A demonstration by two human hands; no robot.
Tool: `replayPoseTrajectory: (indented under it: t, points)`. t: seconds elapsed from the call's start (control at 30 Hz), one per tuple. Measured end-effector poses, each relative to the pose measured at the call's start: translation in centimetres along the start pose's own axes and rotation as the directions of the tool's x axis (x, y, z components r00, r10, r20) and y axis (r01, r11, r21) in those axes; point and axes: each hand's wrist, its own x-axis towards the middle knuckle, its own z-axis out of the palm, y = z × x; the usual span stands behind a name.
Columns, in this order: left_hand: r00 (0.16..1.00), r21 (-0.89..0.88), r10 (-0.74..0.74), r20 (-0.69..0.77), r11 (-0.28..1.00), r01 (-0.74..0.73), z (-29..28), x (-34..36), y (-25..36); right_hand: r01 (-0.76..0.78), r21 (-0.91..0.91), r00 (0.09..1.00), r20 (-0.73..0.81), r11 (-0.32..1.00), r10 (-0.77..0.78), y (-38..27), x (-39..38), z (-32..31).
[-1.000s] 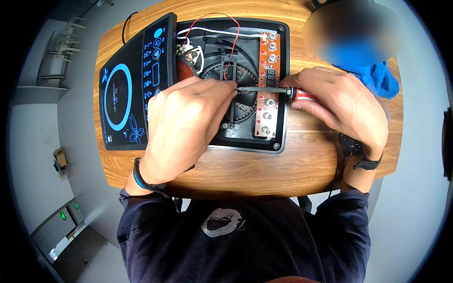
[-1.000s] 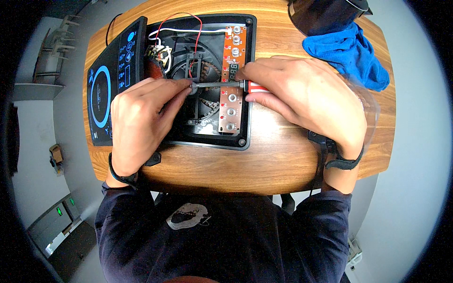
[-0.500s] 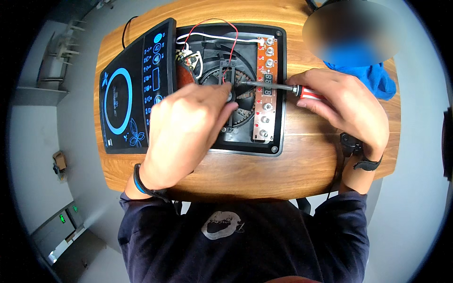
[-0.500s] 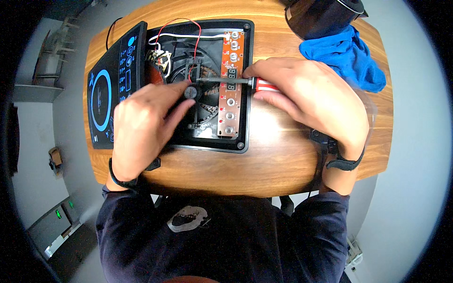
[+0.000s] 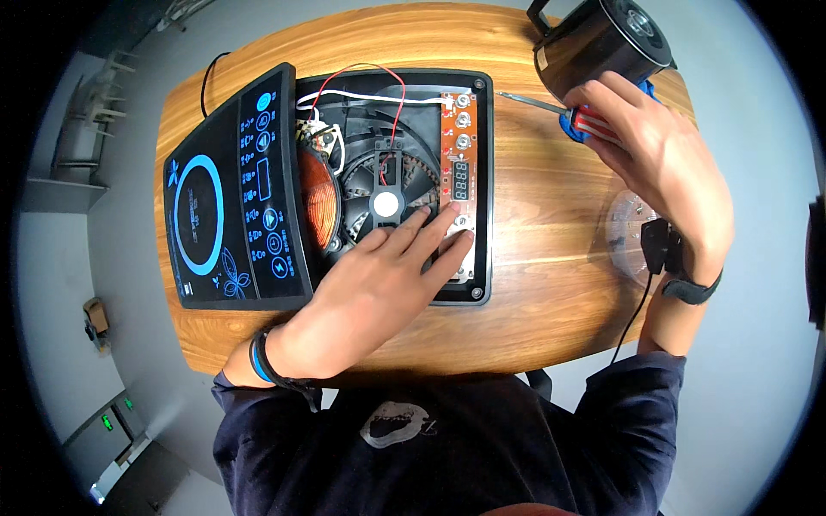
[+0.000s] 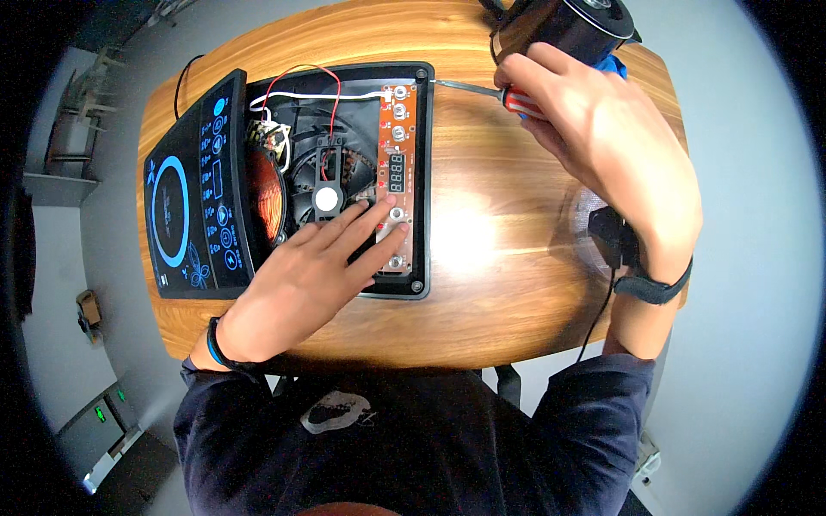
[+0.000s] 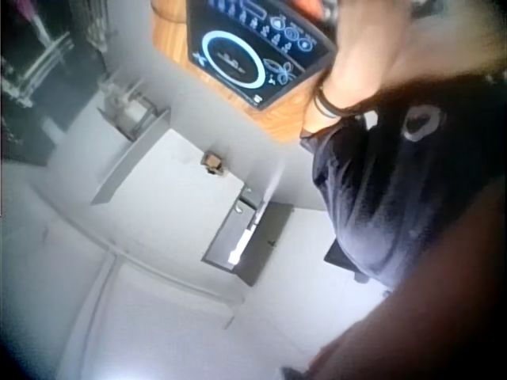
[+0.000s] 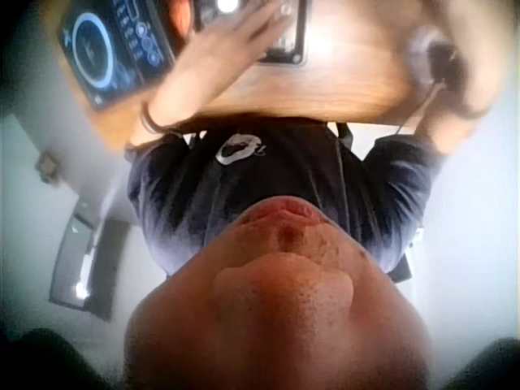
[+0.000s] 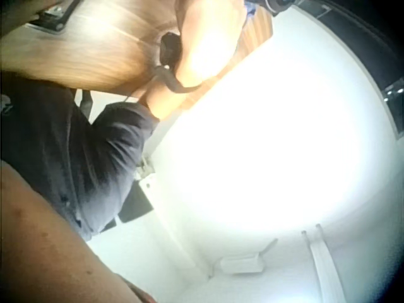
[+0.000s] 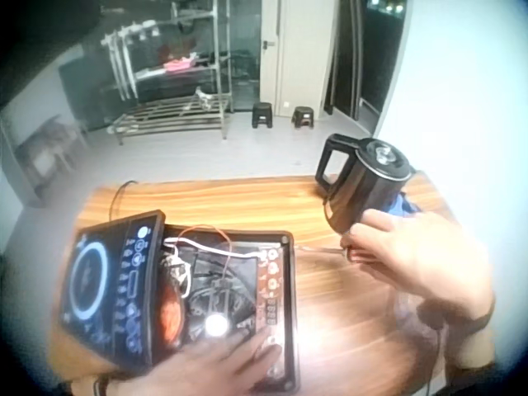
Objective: The person disassembles an induction cooktop, removes the copper coil and circuit board, then reassembles the unit by securing the coil and board with screws. The cooktop cover is placed back on top.
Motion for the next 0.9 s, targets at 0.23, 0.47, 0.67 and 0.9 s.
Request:
replayPoseTrajectory:
  t: [0.23,0.47,0.67,0.9]
  points:
    - [1.0,-0.007,-0.008,-0.01,1.0,0.008,1.0,0.3,0.1,0.116,-0.096,0.993,0.039,0.989,-0.113,0.9,2.9,-0.7]
    - [1.0,-0.008,-0.01,-0.023,1.0,0.01,1.2,0.3,0.1,0.144,-0.186,0.988,0.078,0.972,-0.132,0.5,4.3,-0.3]
    - [1.0,-0.004,-0.008,-0.028,1.0,0.008,1.2,0.2,0.1,0.138,-0.186,0.986,0.122,0.973,-0.116,0.0,5.2,-0.6]
    - [0.999,-0.001,-0.011,-0.048,1.0,0.011,1.3,0.0,0.3,0.156,-0.183,0.982,0.134,0.971,-0.133,0.2,5.2,-0.6]
